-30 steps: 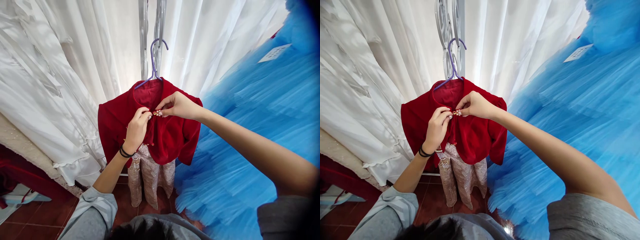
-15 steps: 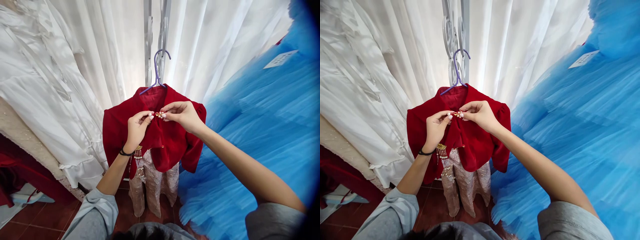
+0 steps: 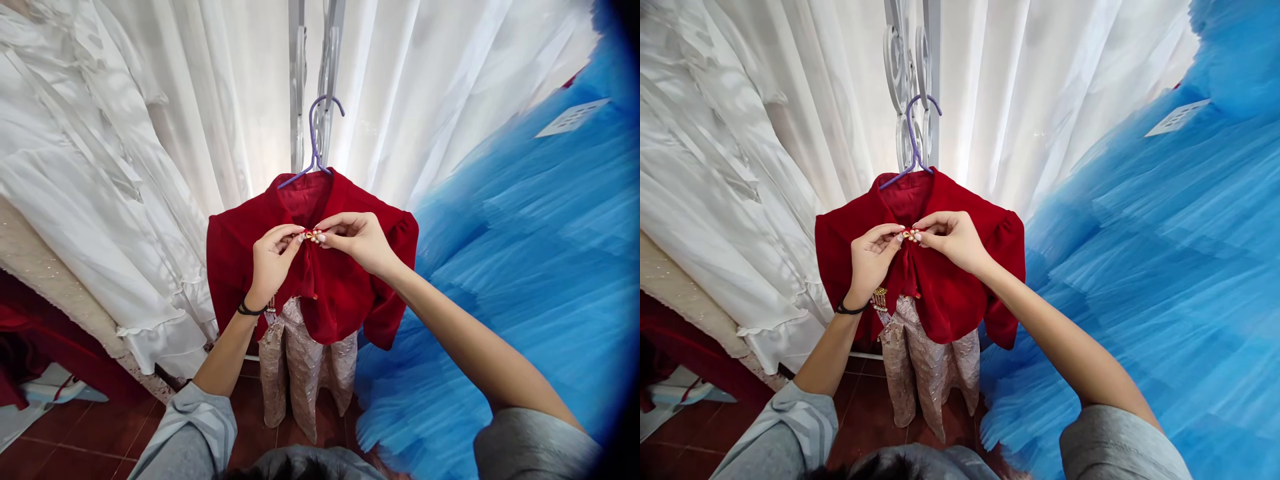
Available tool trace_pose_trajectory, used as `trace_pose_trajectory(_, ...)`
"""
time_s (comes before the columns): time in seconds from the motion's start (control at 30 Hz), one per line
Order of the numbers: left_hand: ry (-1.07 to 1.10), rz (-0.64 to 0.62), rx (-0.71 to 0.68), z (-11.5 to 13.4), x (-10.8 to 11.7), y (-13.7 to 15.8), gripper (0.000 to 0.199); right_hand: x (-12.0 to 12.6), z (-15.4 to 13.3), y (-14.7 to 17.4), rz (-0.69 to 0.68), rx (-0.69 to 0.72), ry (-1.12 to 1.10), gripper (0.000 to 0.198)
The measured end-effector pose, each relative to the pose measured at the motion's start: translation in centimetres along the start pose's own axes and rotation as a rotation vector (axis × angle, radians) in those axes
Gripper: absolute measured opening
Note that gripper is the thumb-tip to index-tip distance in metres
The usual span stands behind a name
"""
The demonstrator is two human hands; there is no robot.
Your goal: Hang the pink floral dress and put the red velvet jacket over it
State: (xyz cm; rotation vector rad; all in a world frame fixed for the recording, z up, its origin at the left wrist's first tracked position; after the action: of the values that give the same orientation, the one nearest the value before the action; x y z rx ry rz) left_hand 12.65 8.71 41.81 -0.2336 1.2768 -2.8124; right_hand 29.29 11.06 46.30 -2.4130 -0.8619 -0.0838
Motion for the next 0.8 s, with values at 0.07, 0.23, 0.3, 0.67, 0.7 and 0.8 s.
trace_pose_trajectory(0.07,0.035,0.043,-0.009,0.2,0.0,-0.1,0.017,-0.1,0.0,0.0,0.007,0.011,0.005,0.034)
trace_pose_trajectory(0.23,0.056,0.129,-0.018,0.4,-0.2,-0.3,0.017,-0.7,0.0,0.3,0.040,0.038,0.065,0.035)
trace_pose_trajectory(0.3,0.056,0.147,-0.020,0.4,-0.2,-0.4,0.016,-1.0,0.1,0.6,0.073,0.057,0.103,0.034)
trace_pose_trajectory(0.67,0.066,0.090,0.062,0.0,-0.4,-0.1,0.018,-2.1,1.4,1.2,0.253,0.160,0.305,0.016)
trace_pose_trajectory(0.7,0.058,0.086,0.055,0.1,-0.5,0.0,0.018,-2.2,1.5,1.1,0.259,0.157,0.294,0.016)
trace_pose_trajectory(0.8,0.011,0.092,0.022,0.3,-0.6,0.4,0.019,-2.3,1.8,1.0,0.264,0.145,0.275,0.017)
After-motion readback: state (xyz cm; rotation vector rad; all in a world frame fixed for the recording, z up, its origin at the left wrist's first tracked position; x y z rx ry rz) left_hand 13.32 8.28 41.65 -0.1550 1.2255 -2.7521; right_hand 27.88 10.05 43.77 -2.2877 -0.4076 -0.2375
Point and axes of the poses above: each hand's wrist, its own y-axis away from the middle knuckle, its own x-axis out of the back of the hand, z = x × y, the point moved 3 cm from there along -y, towards the middle knuckle, and after that the axes turned 13 degrees about -z, right-handed, at the moved point
